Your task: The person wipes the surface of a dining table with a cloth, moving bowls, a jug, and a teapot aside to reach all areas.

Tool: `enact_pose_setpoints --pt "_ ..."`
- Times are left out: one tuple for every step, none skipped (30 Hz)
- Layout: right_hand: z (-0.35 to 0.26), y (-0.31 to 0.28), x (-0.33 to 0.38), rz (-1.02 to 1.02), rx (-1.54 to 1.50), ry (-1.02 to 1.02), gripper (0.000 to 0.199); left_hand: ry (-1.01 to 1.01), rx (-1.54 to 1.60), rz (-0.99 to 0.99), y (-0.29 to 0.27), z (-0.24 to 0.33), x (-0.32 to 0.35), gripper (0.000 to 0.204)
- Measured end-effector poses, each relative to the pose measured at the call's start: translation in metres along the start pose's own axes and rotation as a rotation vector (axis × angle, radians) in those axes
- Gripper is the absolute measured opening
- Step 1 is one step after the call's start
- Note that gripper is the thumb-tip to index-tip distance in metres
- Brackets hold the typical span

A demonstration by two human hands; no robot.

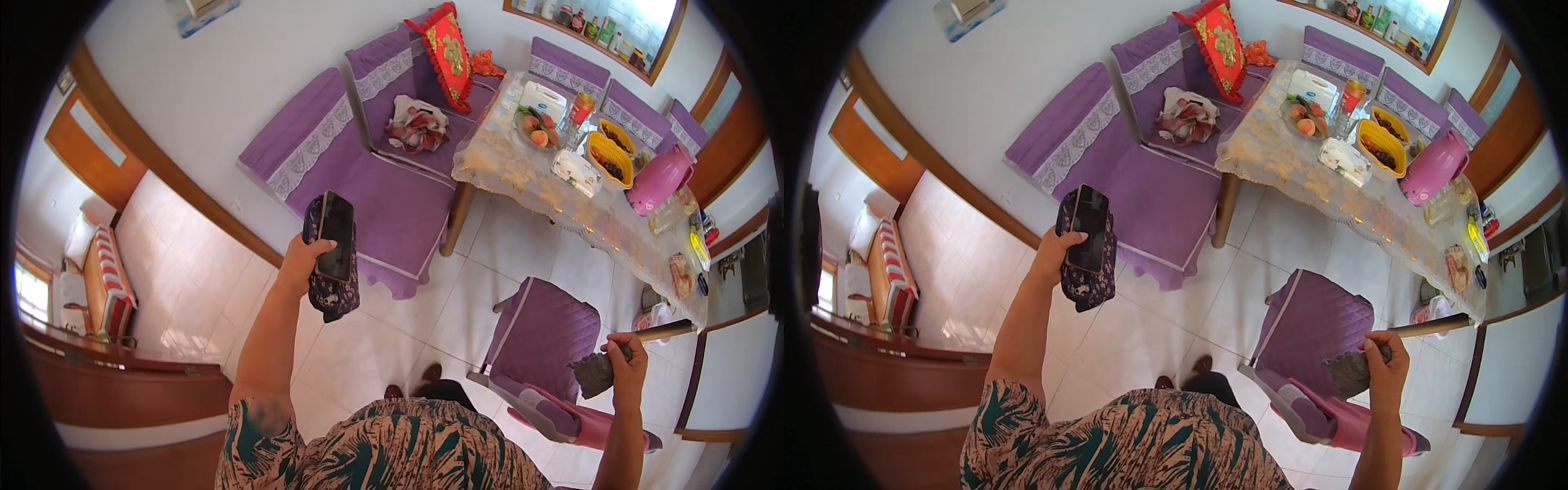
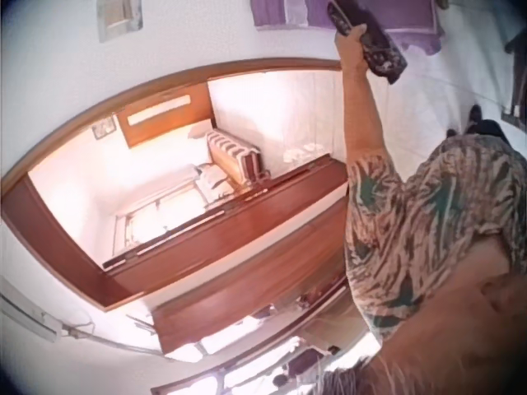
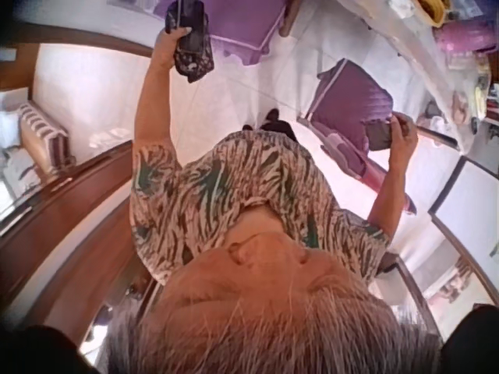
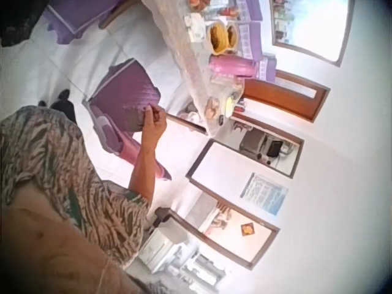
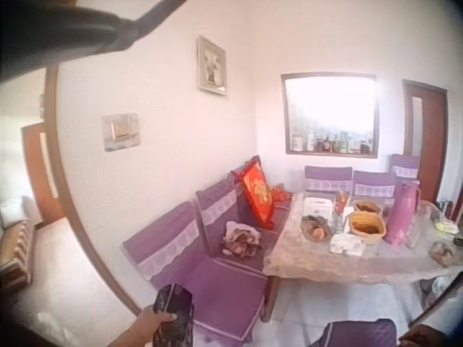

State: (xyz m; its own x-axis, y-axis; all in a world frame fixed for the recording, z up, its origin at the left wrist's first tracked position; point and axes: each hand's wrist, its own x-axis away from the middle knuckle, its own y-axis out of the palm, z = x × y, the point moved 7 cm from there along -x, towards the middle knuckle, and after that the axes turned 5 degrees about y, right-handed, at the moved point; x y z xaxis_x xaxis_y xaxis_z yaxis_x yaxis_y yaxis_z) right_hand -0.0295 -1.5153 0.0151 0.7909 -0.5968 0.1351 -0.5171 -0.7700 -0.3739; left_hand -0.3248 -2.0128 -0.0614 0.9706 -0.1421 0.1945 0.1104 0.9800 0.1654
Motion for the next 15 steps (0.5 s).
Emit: enact_pose_setpoints --pt "-0.002 0.006 -0.005 0.006 0.002 -0.004 0.008 0.012 -0.005 -0.016 -0.005 0.002 -0.021 0.033" --pt "-0.003 0.011 -0.012 0.009 0.004 -0.009 0.008 0.015 -0.012 0.001 -0.012 0.002 -0.040 0.034" --pt "-0.004 0.014 -0.019 0.008 0.016 -0.011 0.008 0.012 -0.039 -0.006 -0.015 -0.001 -0.058 0.035" --pt "-0.006 0.020 -0.028 0.009 0.022 -0.007 0.007 0.009 -0.066 -0.011 -0.019 -0.004 -0.076 0.036" --pt "-0.005 0.030 -0.036 0.007 0.021 0.012 0.007 -0.002 -0.107 -0.016 -0.026 -0.007 -0.092 0.037" --pt "-0.003 0.041 -0.043 0.004 0.019 0.030 0.006 -0.017 -0.151 -0.018 -0.034 -0.012 -0.108 0.038" --pt "0.000 0.052 -0.050 -0.018 0.017 0.049 0.006 0.007 -0.168 0.014 -0.038 -0.012 -0.125 0.037" --pt "0.004 0.063 -0.055 -0.039 0.016 0.068 0.006 0.031 -0.185 0.046 -0.042 -0.012 -0.139 0.035" --pt "0.007 0.074 -0.059 -0.064 0.022 0.097 0.006 0.042 -0.200 0.080 -0.046 -0.016 -0.151 0.034" --pt "0.001 0.085 -0.064 -0.066 0.061 0.099 0.006 0.031 -0.197 0.079 -0.049 -0.019 -0.167 0.033" --pt "0.000 0.094 -0.069 -0.060 0.069 0.124 0.006 0.021 -0.194 0.077 -0.052 -0.020 -0.184 0.032" --pt "0.003 0.103 -0.072 -0.056 0.075 0.151 0.006 0.011 -0.193 0.078 -0.056 -0.022 -0.200 0.031" --pt "0.007 0.112 -0.075 -0.051 0.081 0.177 0.006 0.013 -0.212 0.069 -0.059 -0.025 -0.215 0.031" --pt "0.011 0.118 -0.077 -0.039 0.097 0.183 0.007 0.016 -0.232 0.060 -0.062 -0.027 -0.230 0.030" --pt "0.016 0.126 -0.080 -0.019 0.096 0.219 0.007 0.021 -0.254 0.051 -0.067 -0.029 -0.246 0.030"
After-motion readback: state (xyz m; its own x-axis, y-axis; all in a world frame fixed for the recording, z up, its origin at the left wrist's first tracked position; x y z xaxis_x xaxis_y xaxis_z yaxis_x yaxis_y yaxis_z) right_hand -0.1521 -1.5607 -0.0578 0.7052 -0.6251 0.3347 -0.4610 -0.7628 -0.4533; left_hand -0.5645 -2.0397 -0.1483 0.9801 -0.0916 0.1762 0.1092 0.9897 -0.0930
